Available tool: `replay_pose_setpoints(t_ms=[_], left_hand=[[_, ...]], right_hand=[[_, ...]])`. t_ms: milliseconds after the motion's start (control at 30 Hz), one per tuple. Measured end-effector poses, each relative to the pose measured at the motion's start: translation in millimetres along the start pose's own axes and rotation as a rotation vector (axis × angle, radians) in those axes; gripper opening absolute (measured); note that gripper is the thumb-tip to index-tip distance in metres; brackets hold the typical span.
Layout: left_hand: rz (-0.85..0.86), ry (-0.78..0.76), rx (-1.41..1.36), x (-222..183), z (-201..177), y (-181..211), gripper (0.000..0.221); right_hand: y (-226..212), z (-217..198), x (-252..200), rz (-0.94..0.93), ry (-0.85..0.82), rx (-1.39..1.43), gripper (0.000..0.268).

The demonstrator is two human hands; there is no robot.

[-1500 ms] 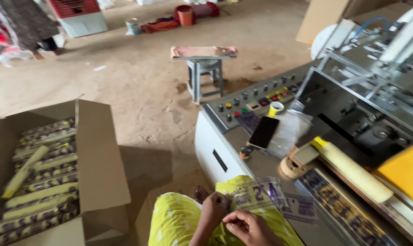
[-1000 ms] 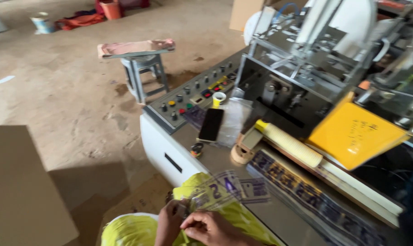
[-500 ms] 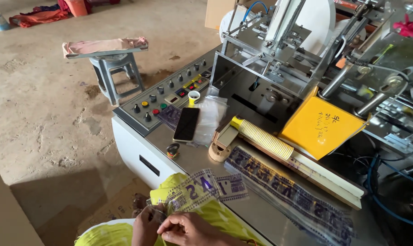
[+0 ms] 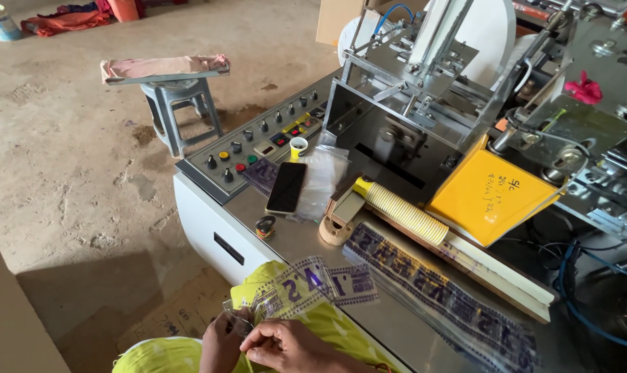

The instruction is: The person picks up a stack of paper cups from a machine, slides them into a plastic sleeve, and seals the sleeve by hand. They then place the packaged stack into a cardboard box and repeat the process.

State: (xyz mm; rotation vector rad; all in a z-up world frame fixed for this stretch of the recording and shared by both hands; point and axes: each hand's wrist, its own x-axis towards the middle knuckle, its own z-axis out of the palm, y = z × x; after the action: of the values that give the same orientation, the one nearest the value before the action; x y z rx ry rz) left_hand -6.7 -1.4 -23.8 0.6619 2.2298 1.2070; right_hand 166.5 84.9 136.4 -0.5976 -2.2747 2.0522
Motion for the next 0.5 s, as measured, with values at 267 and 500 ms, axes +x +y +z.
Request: replay_pose_setpoints(t_ms=[267,500], left_hand=[[0.0,-0.012,-0.037,-4,-4,5,0.036],[0.101,0.006,-0.065,1,2,-10,0.03]], right_hand=[[-4,2,0,-0.002,0.006,-0.043,0.018],[-1,1,0,-0.019,0.0,-0.03,0.018]])
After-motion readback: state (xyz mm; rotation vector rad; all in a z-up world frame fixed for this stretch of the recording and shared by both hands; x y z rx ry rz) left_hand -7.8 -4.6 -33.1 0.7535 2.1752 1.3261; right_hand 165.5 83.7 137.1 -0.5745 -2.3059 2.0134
